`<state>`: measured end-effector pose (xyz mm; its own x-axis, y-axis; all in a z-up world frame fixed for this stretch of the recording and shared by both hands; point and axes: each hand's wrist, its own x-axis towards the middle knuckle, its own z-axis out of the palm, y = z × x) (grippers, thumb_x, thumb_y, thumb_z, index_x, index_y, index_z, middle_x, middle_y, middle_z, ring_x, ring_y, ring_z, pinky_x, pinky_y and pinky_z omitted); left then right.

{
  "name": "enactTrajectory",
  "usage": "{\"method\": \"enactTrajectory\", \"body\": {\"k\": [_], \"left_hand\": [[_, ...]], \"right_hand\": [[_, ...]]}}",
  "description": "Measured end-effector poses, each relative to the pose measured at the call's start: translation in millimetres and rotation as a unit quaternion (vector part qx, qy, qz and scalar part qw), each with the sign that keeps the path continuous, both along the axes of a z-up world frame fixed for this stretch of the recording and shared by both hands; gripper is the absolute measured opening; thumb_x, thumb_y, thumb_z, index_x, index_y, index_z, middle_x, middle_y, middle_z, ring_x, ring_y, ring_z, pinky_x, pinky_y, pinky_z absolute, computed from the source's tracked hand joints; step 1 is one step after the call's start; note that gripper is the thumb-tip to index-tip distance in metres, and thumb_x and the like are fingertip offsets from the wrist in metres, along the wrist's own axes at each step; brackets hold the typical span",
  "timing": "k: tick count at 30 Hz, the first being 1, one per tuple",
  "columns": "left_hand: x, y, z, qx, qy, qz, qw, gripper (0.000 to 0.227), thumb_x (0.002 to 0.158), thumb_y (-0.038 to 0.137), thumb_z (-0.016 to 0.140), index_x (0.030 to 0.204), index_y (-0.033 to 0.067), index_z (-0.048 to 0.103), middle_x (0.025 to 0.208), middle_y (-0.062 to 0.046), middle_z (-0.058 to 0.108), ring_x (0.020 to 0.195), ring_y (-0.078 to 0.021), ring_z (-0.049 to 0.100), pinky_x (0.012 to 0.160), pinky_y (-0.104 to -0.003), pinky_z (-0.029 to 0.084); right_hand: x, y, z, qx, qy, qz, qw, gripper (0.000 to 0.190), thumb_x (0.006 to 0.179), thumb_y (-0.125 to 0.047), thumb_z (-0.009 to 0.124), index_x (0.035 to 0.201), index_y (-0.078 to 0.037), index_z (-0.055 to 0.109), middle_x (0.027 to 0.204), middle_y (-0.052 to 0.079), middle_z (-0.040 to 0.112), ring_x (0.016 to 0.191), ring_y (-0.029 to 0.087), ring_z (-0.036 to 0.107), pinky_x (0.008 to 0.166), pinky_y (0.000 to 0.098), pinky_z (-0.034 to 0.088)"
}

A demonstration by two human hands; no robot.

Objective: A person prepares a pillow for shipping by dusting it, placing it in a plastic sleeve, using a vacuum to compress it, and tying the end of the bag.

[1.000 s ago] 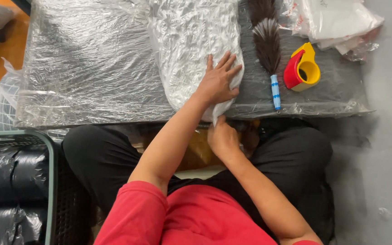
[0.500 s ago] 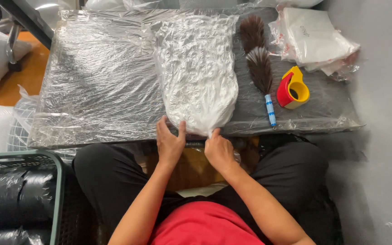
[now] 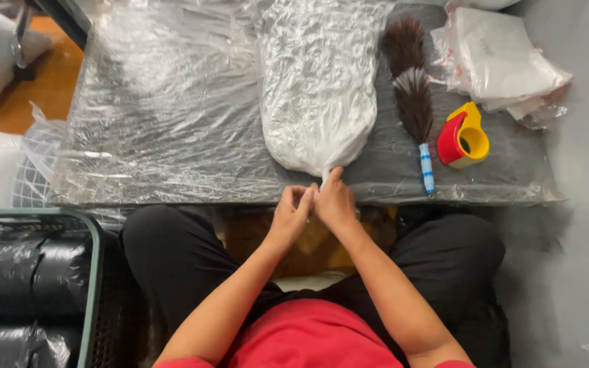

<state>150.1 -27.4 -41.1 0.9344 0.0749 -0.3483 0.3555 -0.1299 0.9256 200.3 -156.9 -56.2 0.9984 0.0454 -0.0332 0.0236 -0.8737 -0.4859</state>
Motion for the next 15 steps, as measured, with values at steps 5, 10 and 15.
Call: {"method": "enactTrajectory", "body": {"k": [5,10,15], "left_hand": [[-8.9,4.3,30.8,-0.156,-0.003,0.026,0.987,0.048,0.101,0.039,0.06,0.132,0.0017,0.061,0.114,-0.023,0.072,0.108,-0.0282,0.072,0.092,-0.037,0.061],[-27.7,-4.8,16.3,-0.094,-0.015,-0.034,0.995,0.041,0.097,0.04,0.067,0.128,0.0129,0.071,0.113,-0.014,0.076,0.11,-0.0229,0.072,0.093,-0.036,0.059],[-34.4,-19.7,14.5,-0.109,0.0,-0.023,0.994,0.046,0.092,0.04,0.072,0.126,0.008,0.072,0.115,-0.016,0.076,0.11,-0.0259,0.073,0.092,-0.037,0.06]], "right_hand": [[-36.7,-3.4,53.3,0.193,0.094,-0.005,0.977,0.056,0.094,-0.036,0.052,0.131,0.003,0.037,0.107,0.042,0.063,0.109,0.057,0.061,0.09,0.0628,0.046],[-64.2,-14.7,35.2,0.181,0.015,0.026,0.983,0.048,0.098,-0.022,0.048,0.135,0.008,0.049,0.114,0.039,0.052,0.116,0.059,0.051,0.099,0.0566,0.044],[-72.9,-17.4,16.7,-0.008,-0.195,0.053,0.979,0.039,0.095,-0.024,0.063,0.127,-0.002,0.06,0.097,0.013,0.047,0.09,0.041,0.058,0.076,0.0463,0.053]]}}
